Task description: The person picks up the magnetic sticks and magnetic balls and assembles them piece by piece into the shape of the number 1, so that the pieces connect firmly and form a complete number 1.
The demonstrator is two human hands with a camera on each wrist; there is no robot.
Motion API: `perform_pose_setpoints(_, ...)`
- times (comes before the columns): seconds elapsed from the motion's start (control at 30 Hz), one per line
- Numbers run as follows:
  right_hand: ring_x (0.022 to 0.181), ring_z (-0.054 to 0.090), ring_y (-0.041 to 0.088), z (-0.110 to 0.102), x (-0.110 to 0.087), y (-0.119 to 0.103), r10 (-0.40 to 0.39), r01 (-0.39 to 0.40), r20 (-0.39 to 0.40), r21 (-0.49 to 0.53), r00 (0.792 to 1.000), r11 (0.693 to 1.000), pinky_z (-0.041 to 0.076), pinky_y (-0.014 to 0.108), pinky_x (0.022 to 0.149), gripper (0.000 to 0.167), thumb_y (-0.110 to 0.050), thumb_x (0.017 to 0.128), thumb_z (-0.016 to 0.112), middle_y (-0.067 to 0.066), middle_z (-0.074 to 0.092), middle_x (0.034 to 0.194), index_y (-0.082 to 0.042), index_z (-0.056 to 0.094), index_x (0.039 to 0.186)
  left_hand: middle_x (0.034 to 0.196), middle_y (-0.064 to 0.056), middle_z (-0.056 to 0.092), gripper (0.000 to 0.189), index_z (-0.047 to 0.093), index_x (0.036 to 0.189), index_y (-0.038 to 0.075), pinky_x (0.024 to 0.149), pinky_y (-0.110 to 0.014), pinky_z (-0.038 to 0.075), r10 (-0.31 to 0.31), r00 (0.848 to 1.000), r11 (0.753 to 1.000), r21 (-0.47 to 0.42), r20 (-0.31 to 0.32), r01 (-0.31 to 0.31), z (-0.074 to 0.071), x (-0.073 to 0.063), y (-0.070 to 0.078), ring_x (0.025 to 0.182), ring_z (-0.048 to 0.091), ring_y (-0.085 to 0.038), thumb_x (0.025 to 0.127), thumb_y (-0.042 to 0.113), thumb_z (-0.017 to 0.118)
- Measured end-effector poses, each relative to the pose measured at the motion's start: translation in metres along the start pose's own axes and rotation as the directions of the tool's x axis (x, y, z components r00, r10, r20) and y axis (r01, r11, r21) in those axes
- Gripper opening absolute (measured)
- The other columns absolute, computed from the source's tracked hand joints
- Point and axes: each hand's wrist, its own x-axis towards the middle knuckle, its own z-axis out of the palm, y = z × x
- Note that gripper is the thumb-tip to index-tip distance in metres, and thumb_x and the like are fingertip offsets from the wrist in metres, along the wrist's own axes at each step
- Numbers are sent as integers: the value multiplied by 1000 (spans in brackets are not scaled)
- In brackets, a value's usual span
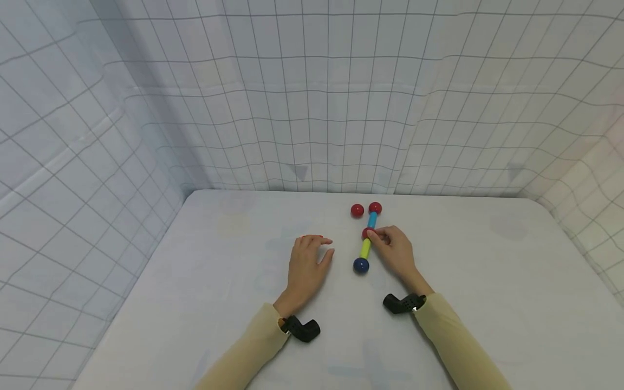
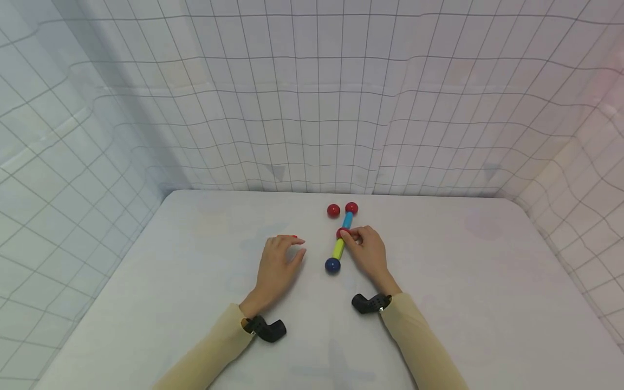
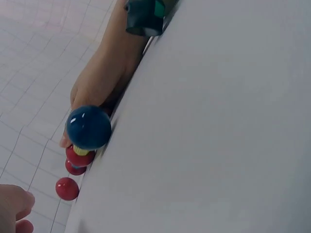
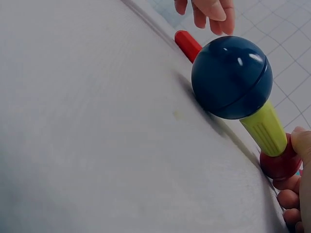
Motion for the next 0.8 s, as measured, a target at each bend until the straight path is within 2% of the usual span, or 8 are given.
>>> perform_pose_setpoints(0.1,74,47,19,1,0,1,-3,3,-4,-3,1000,1000,38,32,65,36,-36,91,64,6,57,84,-3,70,101,106,-4,61,20,68,104,10,87,-40,38,12,1000,998,58,-6,-12,-3,4,-9,101,49,-26,86,19,71)
perform_pose_setpoints(0.3,74,47,19,1,1,2,-6,6,1,-3,1000,1000,37,32,65,36,-37,91,64,6,57,84,-3,70,101,124,-10,57,37,64,121,8,91,-46,36,-1,998,994,106,67,-6,-8,7,-19,115,44,-30,87,21,70)
perform_pose_setpoints(0.4,74,47,20,0,0,2,-3,3,5,-6,1000,1000,37,32,65,38,-39,91,63,6,57,84,-3,70,102,129,-11,55,40,61,125,9,90,-46,35,-6,995,994,109,99,-5,-9,8,-22,118,43,-31,88,20,69)
perform_pose_setpoints(0.6,75,48,19,-1,0,0,6,-6,9,-5,1000,1000,38,32,65,39,-41,91,62,6,57,85,-4,70,102,122,-10,59,33,64,121,8,88,-46,38,-10,993,996,90,114,-1,-9,8,-26,113,47,-31,89,16,68)
perform_pose_setpoints(0.8,75,48,20,-1,-1,-1,16,-16,14,-11,1000,1000,38,32,66,39,-40,91,62,6,57,86,-4,69,102,109,-7,65,21,69,110,9,86,-42,41,-22,994,997,73,109,14,-9,8,-26,100,53,-29,90,11,66)
